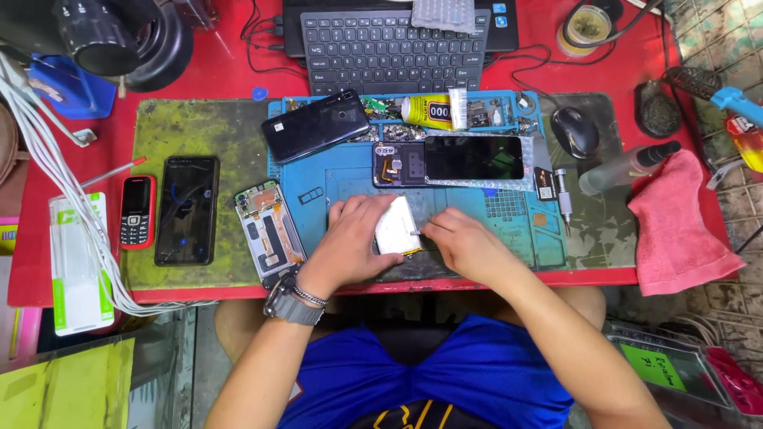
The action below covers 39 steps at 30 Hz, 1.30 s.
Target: The person is repairing a smartphone by removing the back cover and battery. They use a prying tool to separate the battery from the phone's chassis and then peel off the adhesive backing from the battery.
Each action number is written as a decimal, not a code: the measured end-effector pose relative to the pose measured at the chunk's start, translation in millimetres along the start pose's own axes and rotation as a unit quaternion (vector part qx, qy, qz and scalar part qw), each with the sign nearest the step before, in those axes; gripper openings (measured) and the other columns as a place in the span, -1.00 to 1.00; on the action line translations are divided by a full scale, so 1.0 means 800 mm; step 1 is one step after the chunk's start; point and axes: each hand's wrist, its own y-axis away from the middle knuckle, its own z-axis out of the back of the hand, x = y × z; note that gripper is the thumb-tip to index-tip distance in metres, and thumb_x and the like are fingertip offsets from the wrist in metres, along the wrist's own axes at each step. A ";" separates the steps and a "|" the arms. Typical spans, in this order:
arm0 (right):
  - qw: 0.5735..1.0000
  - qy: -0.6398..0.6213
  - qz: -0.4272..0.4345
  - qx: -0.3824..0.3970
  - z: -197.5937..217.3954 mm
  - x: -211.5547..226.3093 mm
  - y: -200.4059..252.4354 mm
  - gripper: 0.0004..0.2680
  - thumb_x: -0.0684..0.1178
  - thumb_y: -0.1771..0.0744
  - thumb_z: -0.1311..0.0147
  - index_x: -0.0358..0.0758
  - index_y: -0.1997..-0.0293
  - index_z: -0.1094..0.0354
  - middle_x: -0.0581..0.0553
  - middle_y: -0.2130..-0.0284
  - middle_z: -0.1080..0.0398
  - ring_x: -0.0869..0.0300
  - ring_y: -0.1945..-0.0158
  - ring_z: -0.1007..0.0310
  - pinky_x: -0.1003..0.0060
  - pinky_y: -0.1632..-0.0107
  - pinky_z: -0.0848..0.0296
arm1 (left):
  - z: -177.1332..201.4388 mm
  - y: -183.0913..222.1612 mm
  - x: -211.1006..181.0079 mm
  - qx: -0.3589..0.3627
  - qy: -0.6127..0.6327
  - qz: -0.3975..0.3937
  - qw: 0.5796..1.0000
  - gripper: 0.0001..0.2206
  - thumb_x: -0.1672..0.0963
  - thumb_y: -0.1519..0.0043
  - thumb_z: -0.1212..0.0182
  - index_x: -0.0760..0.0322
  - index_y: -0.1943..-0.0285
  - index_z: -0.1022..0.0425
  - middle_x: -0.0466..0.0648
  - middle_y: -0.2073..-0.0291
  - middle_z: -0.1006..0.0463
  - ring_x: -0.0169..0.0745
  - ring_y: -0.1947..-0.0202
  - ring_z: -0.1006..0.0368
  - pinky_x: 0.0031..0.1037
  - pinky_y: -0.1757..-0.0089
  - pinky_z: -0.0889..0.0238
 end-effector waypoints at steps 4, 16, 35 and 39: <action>0.999 0.032 0.007 0.000 -0.014 -0.018 -0.022 -0.90 -0.18 -0.36 0.02 -0.21 0.13 -0.44 -0.08 0.34 -0.37 0.01 0.18 -0.44 0.18 0.15 -0.52 | -0.008 0.001 0.008 -0.007 0.000 -0.001 1.000 -0.16 -0.03 0.03 -0.53 0.20 -0.44 -0.19 0.04 -0.27 -0.42 0.02 -0.31 -0.23 -0.04 -0.24 0.07; 0.998 0.047 0.027 -0.024 -0.025 -0.021 -0.014 -0.85 -0.17 -0.36 0.04 -0.24 0.04 -0.44 -0.10 0.26 -0.40 -0.01 0.11 -0.45 0.19 0.10 -0.54 | 0.004 0.002 -0.002 0.007 -0.016 0.021 1.000 -0.25 -0.05 -0.01 -0.51 0.22 -0.35 -0.26 0.03 -0.28 -0.43 -0.02 -0.28 -0.29 -0.05 -0.23 0.08; 0.982 0.066 -0.166 -0.061 0.024 -0.013 0.005 -0.93 -0.08 -0.33 -0.09 -0.10 0.18 -0.48 0.01 0.38 -0.36 0.05 0.17 -0.48 0.20 0.09 -0.49 | 0.024 0.007 -0.025 -0.017 0.056 0.002 0.998 0.08 -0.03 0.27 -0.54 0.48 -0.50 -0.12 0.25 -0.10 -0.36 0.32 -0.16 -0.29 -0.04 -0.17 -0.20; 0.966 0.088 -0.229 -0.078 0.045 0.011 0.029 -0.88 -0.07 -0.30 -0.17 -0.13 0.13 -0.53 -0.07 0.32 -0.42 0.02 0.16 -0.50 0.16 0.09 -0.49 | 0.008 0.026 -0.022 -0.052 0.230 -0.018 0.972 0.05 0.01 0.27 -0.58 0.29 -0.50 -0.17 0.12 -0.17 -0.21 0.17 -0.26 -0.23 -0.11 -0.28 -0.11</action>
